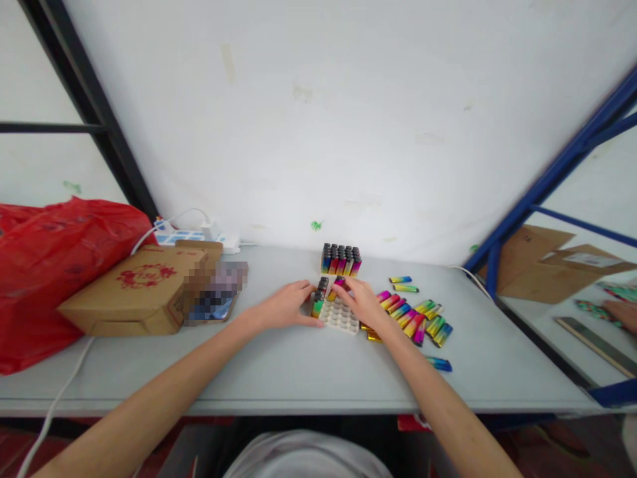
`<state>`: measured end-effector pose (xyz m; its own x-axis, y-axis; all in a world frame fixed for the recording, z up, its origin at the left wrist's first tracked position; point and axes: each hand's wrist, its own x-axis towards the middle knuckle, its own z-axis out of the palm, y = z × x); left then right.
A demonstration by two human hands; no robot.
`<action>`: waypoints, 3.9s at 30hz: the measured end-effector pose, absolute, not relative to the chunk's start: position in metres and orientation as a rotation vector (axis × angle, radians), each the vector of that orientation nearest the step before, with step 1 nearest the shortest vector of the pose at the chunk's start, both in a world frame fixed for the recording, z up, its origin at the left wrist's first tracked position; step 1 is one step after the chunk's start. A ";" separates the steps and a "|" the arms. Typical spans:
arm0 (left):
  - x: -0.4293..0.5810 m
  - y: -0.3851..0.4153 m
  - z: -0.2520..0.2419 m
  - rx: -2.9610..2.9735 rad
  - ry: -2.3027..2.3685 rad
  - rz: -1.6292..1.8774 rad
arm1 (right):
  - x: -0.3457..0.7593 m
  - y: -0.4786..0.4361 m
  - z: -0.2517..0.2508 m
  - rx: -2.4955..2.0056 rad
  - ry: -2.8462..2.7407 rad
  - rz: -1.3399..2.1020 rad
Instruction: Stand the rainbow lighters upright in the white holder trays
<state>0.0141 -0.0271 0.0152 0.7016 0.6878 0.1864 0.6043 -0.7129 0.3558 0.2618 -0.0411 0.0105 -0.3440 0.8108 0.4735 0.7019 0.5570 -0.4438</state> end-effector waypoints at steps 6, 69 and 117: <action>0.013 -0.026 0.014 2.626 1.020 0.478 | 0.258 -0.037 0.006 -1.149 -2.204 0.222; 0.016 -0.031 0.021 2.624 1.041 0.417 | 0.268 -0.054 0.026 -1.310 -1.406 0.783; 0.016 -0.030 0.020 2.657 1.019 0.455 | 0.256 -0.061 0.011 -1.254 -2.133 0.103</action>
<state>0.0160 -0.0302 0.0200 0.7053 0.6815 0.1952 0.6005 -0.7207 0.3464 0.2558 -0.0610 0.0113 -0.3289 0.8048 0.4941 0.7537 0.5390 -0.3762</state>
